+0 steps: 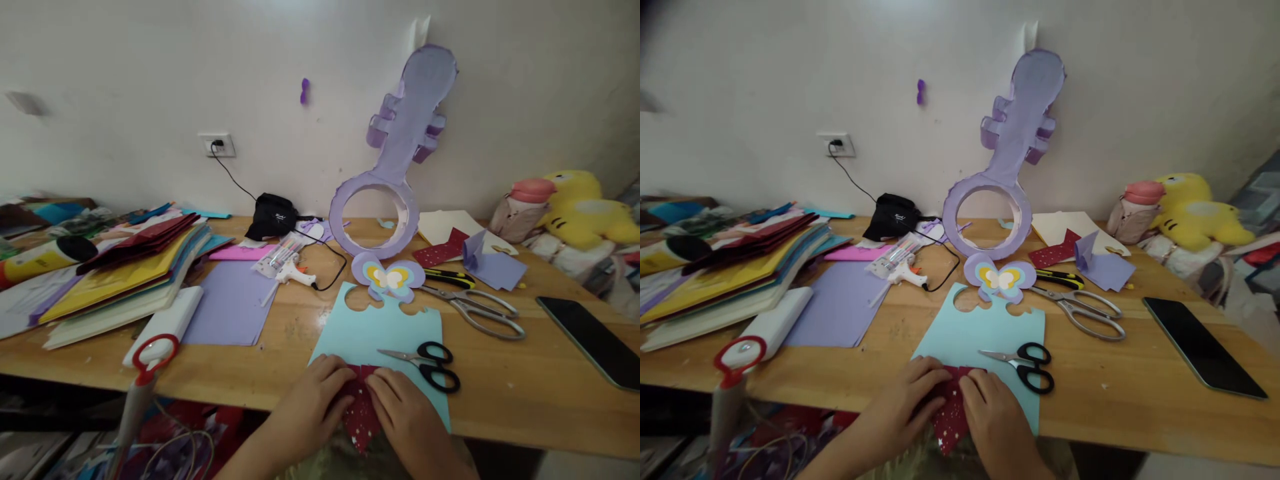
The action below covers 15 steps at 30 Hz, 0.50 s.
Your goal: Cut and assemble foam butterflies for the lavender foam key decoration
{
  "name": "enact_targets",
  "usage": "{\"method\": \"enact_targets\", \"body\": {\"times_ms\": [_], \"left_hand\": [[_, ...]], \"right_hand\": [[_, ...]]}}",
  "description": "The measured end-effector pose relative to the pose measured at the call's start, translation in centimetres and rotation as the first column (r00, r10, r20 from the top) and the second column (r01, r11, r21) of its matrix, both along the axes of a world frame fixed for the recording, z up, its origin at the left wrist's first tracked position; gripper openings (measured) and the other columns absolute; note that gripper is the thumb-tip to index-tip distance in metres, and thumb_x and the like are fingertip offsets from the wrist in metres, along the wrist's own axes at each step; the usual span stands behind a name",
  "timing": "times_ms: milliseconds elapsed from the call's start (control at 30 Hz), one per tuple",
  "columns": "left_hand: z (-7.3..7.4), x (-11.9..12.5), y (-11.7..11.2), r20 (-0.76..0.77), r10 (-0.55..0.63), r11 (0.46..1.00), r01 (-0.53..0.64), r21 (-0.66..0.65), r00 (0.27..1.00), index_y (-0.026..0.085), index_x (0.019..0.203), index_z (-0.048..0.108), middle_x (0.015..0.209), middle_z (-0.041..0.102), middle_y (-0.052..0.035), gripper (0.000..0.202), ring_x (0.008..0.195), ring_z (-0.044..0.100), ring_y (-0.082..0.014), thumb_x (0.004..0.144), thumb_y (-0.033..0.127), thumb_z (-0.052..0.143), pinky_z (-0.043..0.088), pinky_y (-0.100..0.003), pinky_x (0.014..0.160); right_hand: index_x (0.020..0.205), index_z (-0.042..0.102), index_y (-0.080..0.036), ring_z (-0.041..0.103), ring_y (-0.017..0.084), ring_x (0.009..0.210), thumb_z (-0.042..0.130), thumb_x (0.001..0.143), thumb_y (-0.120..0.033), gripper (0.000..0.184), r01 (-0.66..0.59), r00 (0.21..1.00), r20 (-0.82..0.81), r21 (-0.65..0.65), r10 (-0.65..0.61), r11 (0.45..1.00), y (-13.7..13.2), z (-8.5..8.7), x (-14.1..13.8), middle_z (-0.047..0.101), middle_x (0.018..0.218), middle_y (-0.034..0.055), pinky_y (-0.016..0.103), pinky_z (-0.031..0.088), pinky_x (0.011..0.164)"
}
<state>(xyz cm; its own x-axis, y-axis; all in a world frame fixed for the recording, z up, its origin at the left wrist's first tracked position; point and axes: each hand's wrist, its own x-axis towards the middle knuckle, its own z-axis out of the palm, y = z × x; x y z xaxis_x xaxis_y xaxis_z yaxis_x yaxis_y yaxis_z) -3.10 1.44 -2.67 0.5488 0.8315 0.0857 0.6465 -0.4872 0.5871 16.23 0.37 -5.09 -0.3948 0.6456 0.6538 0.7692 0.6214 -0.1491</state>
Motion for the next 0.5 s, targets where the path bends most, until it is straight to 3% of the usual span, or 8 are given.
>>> {"method": "enact_targets", "body": {"times_ms": [100, 167, 333, 500], "left_hand": [[0.3, -0.7, 0.3, 0.043, -0.058, 0.997, 0.059, -0.040, 0.997, 0.018, 0.125, 0.059, 0.121, 0.062, -0.0100, 0.041, 0.110, 0.058, -0.0213, 0.085, 0.009, 0.062, 0.049, -0.034, 0.097], [0.0, -1.0, 0.3, 0.039, -0.083, 0.997, 0.084, -0.003, 0.996, 0.019, 0.125, 0.061, 0.118, 0.064, -0.0099, 0.038, 0.108, 0.059, -0.0218, 0.088, 0.013, 0.061, 0.051, -0.035, 0.095], [-1.1, -0.9, 0.0, -0.009, -0.107, 0.969, 0.106, 0.222, 0.994, 0.018, 0.119, 0.065, 0.105, 0.069, -0.0100, 0.027, 0.095, 0.062, -0.0222, 0.096, 0.026, 0.052, 0.057, -0.035, 0.082], [-1.3, -0.7, -0.4, -0.084, -0.136, 0.913, 0.158, 0.377, 0.987, 0.016, 0.117, 0.066, 0.101, 0.071, -0.0088, 0.029, 0.091, 0.062, -0.0208, 0.100, 0.025, 0.044, 0.058, -0.032, 0.077]], "right_hand": [[0.091, 0.065, -0.018, 0.068, 0.018, 0.069, 0.025, 0.097, -0.002, 0.043, -0.034, 0.999, 0.016, 0.053, 0.033, 0.998, -0.1, 0.1, 0.1, 0.073, 0.081, 0.0054, 0.028, 0.056, 0.065], [0.090, 0.066, -0.018, 0.066, 0.018, 0.068, 0.025, 0.096, -0.001, 0.044, -0.060, 0.998, 0.019, 0.079, 0.059, 0.995, -0.2, -0.1, 0.2, 0.073, 0.081, 0.0053, 0.029, 0.055, 0.066], [0.094, 0.069, -0.016, 0.065, 0.018, 0.076, 0.031, 0.091, 0.003, 0.042, -0.132, 0.991, -0.004, 0.093, 0.133, 0.987, -0.4, -1.1, 0.9, 0.074, 0.087, 0.0055, 0.028, 0.055, 0.074], [0.100, 0.070, -0.015, 0.064, 0.019, 0.079, 0.041, 0.082, 0.003, 0.038, -0.201, 0.973, 0.128, 0.050, 0.193, 0.978, -0.7, -0.9, 1.5, 0.075, 0.092, 0.0076, 0.030, 0.054, 0.076]]}}
